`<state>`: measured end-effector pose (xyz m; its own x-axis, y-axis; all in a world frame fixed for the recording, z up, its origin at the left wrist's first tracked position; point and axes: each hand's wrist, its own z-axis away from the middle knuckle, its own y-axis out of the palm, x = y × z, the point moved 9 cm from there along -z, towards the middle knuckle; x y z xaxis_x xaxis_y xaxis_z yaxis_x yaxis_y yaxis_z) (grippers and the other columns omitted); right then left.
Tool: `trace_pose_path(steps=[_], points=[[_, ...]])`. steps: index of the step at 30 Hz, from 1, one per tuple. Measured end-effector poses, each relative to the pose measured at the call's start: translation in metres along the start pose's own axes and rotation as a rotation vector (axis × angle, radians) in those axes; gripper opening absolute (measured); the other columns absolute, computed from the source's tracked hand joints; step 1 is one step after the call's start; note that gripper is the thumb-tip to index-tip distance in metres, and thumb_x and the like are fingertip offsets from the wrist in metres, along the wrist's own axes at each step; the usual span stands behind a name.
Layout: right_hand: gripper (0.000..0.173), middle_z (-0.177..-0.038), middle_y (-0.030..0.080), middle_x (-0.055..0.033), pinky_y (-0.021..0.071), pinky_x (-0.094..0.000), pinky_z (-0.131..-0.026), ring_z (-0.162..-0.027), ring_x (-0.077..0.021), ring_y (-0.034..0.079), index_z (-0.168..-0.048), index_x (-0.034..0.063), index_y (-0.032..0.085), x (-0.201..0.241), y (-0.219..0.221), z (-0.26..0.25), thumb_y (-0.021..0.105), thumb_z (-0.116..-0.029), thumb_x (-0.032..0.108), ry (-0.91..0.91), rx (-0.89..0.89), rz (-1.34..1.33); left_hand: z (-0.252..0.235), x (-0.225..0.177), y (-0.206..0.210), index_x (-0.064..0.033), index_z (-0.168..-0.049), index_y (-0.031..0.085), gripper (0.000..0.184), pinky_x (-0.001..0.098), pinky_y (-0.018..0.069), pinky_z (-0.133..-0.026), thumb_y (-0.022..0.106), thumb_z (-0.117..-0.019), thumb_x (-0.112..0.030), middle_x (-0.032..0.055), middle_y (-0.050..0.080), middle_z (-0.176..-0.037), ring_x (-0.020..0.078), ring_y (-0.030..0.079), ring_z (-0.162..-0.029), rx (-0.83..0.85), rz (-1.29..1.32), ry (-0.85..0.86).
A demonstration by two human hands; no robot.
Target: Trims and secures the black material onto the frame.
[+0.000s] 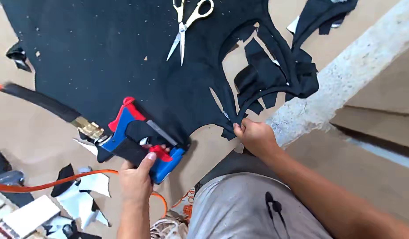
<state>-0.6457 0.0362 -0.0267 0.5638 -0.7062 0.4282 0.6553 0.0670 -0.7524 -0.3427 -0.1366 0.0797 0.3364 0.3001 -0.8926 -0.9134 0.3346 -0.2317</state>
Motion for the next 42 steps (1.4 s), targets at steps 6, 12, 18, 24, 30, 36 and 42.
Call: trace_pose_path(steps=[6,12,18,24,30,36,42], points=[[0.039,-0.066,0.061,-0.0083,0.0508,-0.0509,-0.051,-0.061,-0.029,0.065,-0.083,0.0111,0.061,0.0,0.009,0.014,0.051,-0.1035,0.042,0.067,-0.134,-0.076,-0.032,-0.037,0.147,-0.0029,-0.118,0.066,0.034,0.0452,0.0651,-0.088,0.08,-0.0878,-0.011,0.0094,0.077,-0.108,0.0247,0.076,-0.098,0.483,-0.21,0.462],[0.036,-0.066,0.061,-0.0069,0.05,-0.0502,-0.052,-0.063,-0.0285,0.066,-0.087,0.0131,0.064,0.001,0.013,0.012,0.049,-0.102,0.043,0.084,-0.153,-0.087,-0.035,-0.035,0.177,0.002,-0.116,0.065,0.034,0.045,0.0653,-0.088,0.078,-0.0887,-0.012,0.011,0.077,-0.105,0.0234,0.076,-0.097,0.669,-0.282,0.638],[0.034,-0.072,0.065,-0.0063,0.0514,-0.0501,-0.058,-0.071,-0.0277,0.068,-0.092,0.0149,0.065,0.0,0.015,0.013,0.049,-0.1027,0.043,0.128,-0.085,-0.108,-0.036,-0.026,0.17,0.0008,-0.116,0.065,0.033,0.0461,0.0657,-0.087,0.078,-0.0894,-0.014,0.0105,0.077,-0.106,0.0243,0.076,-0.097,0.688,-0.313,0.655],[0.034,-0.076,0.067,-0.0064,0.0532,-0.0486,-0.06,-0.075,-0.0275,0.07,-0.094,0.0145,0.067,0.004,0.016,0.014,0.048,-0.1027,0.041,0.102,-0.13,-0.078,-0.038,-0.019,0.171,0.0005,-0.112,0.066,0.029,0.0479,0.0654,-0.087,0.078,-0.0887,-0.011,0.0124,0.077,-0.105,0.0276,0.076,-0.096,0.698,-0.242,0.715],[0.034,-0.077,0.067,-0.0072,0.0529,-0.0479,-0.061,-0.076,-0.0278,0.07,-0.092,0.0132,0.065,0.005,0.019,0.013,0.047,-0.1037,0.039,0.052,-0.16,-0.082,-0.035,-0.015,0.171,0.001,-0.109,0.067,0.026,0.049,0.0652,-0.087,0.077,-0.0883,-0.01,0.0141,0.077,-0.105,0.0294,0.076,-0.096,0.698,-0.203,0.798],[0.033,-0.072,0.064,-0.0072,0.0527,-0.0488,-0.058,-0.07,-0.0281,0.069,-0.088,0.012,0.065,0.004,0.016,0.014,0.048,-0.1035,0.036,-0.016,-0.277,-0.103,-0.03,-0.015,0.177,0.0024,-0.111,0.066,0.029,0.0451,0.0653,-0.084,0.078,-0.0887,-0.013,0.0119,0.076,-0.103,0.0243,0.076,-0.094,0.668,-0.274,0.847],[0.032,-0.109,0.067,-0.0105,0.0566,-0.0503,-0.088,-0.108,-0.0298,0.067,-0.116,0.0107,0.063,0.004,0.026,0.027,0.055,-0.1052,0.04,0.003,-0.033,-0.147,-0.035,-0.027,0.173,0.0011,-0.112,0.065,0.027,0.0463,0.0659,-0.086,0.077,-0.0906,-0.01,0.0115,0.077,-0.104,0.0256,0.077,-0.094,0.748,-0.243,0.768]])
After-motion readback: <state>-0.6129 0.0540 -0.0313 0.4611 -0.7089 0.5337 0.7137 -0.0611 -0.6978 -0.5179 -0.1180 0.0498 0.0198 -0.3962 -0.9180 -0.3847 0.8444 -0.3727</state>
